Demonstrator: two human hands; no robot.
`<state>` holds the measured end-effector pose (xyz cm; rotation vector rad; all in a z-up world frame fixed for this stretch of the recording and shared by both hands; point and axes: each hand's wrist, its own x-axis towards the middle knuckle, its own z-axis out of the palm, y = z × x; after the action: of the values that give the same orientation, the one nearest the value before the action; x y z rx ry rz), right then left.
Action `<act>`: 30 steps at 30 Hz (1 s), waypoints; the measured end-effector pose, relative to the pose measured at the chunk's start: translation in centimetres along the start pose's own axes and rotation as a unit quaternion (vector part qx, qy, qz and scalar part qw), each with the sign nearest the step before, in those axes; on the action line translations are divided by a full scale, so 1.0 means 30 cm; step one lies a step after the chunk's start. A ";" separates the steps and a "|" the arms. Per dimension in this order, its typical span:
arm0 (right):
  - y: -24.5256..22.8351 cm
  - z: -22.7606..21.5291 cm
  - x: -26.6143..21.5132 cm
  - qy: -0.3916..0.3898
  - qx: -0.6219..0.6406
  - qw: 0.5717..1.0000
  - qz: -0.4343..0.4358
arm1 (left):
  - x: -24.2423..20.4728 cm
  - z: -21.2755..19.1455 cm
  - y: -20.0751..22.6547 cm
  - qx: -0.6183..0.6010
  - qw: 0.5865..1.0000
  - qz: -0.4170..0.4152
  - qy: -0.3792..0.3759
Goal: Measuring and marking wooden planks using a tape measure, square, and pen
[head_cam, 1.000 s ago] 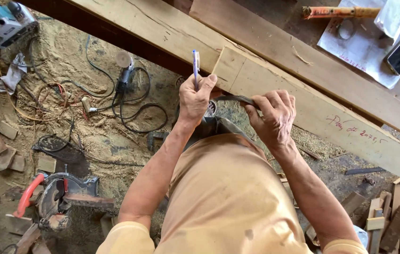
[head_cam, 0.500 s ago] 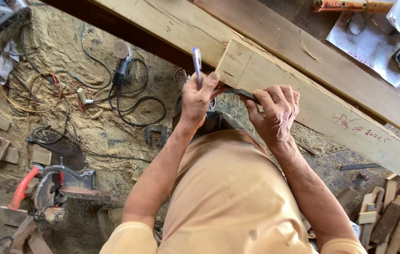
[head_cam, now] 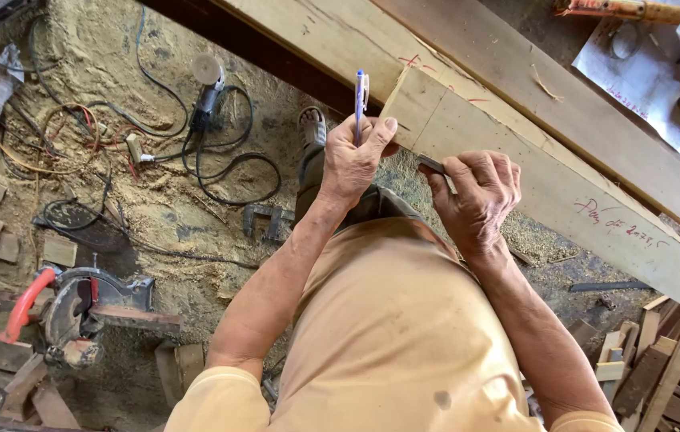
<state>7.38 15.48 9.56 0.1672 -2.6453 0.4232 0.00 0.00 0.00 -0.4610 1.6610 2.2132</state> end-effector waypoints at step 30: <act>-0.006 -0.014 0.010 -0.020 0.039 0.999 0.007 | -0.003 -0.015 0.022 -0.079 0.996 -0.026 -0.020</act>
<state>7.34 15.44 10.09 0.1842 -2.6716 0.5324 -0.20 -0.60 0.50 -0.4897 1.4444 2.3092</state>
